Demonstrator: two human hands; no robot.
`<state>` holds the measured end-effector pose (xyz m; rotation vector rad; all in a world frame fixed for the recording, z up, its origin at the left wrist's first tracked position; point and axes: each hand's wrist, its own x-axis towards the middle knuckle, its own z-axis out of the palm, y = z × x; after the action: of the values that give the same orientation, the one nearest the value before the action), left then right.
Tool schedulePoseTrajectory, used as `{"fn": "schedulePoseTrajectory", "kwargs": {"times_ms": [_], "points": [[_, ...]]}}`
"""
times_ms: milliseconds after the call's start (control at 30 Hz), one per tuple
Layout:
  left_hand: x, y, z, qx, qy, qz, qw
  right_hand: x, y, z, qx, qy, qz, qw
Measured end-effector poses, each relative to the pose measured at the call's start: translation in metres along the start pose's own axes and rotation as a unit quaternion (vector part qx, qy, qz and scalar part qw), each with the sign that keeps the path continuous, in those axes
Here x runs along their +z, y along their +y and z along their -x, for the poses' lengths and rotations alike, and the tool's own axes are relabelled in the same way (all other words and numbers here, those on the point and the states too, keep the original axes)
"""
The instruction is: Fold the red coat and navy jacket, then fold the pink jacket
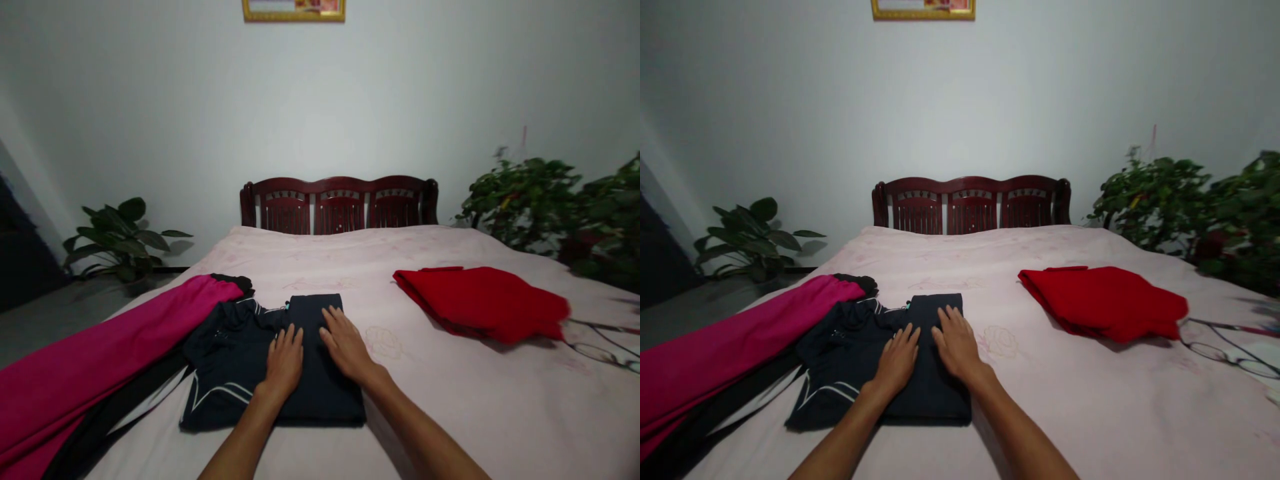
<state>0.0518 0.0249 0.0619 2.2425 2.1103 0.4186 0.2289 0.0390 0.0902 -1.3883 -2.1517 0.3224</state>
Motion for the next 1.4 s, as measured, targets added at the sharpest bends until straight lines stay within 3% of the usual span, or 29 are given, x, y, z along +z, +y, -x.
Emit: {"fn": "schedulePoseTrajectory", "kwargs": {"times_ms": [133, 200, 267, 333, 400, 500, 567, 633, 700, 800, 933, 1033, 1167, 1267, 1333, 1400], "points": [[0.004, -0.002, 0.000, -0.014, -0.018, 0.032, 0.999, 0.020, 0.031, -0.029, 0.018, -0.089, 0.045, 0.995], [0.005, -0.004, 0.000, -0.012, -0.022, 0.043, 0.999, 0.030, 0.041, -0.030, 0.025, -0.061, 0.006, 0.998], [0.005, -0.005, -0.001, -0.009, -0.032, 0.047, 0.998, 0.035, 0.045, -0.029, 0.104, 0.017, -0.097, 0.990], [0.005, -0.005, -0.002, -0.010, -0.042, 0.047, 0.998, 0.033, 0.048, -0.028, 0.203, 0.083, -0.208, 0.953], [0.005, -0.006, -0.002, -0.012, -0.048, 0.048, 0.998, 0.027, 0.051, -0.027, 0.254, 0.095, -0.279, 0.921], [0.007, -0.007, -0.002, -0.011, -0.044, 0.056, 0.997, 0.018, 0.050, -0.022, 0.239, 0.030, -0.349, 0.906], [0.008, -0.007, -0.002, -0.012, -0.037, 0.068, 0.997, 0.015, 0.047, -0.017, 0.217, -0.039, -0.443, 0.869], [0.008, -0.001, -0.001, -0.017, -0.029, 0.083, 0.996, 0.012, 0.044, -0.011, 0.208, -0.066, -0.526, 0.822], [0.007, 0.013, -0.002, -0.020, -0.023, 0.107, 0.994, 0.003, 0.044, -0.007, 0.233, -0.038, -0.555, 0.798], [0.007, 0.051, -0.006, -0.015, -0.029, 0.138, 0.990, -0.026, 0.059, 0.002, 0.289, -0.011, -0.582, 0.760], [0.017, 0.119, -0.012, 0.018, -0.066, 0.135, 0.988, -0.076, 0.100, 0.030, 0.367, -0.040, -0.663, 0.651], [0.032, 0.154, -0.013, 0.059, -0.080, 0.149, 0.984, -0.096, 0.128, 0.059, 0.414, -0.024, -0.684, 0.600], [0.042, 0.168, -0.010, 0.063, -0.067, 0.171, 0.981, -0.094, 0.143, 0.079, 0.397, 0.011, -0.704, 0.589], [0.035, 0.162, -0.006, 0.070, -0.042, 0.189, 0.979, -0.089, 0.133, 0.075, 0.366, 0.018, -0.713, 0.598], [0.027, 0.156, -0.003, 0.068, -0.033, 0.235, 0.969, -0.088, 0.118, 0.067, 0.322, 0.005, -0.710, 0.626], [0.020, 0.150, -0.002, 0.064, -0.036, 0.328, 0.942, -0.087, 0.100, 0.057, 0.260, 0.004, -0.685, 0.681]]}}
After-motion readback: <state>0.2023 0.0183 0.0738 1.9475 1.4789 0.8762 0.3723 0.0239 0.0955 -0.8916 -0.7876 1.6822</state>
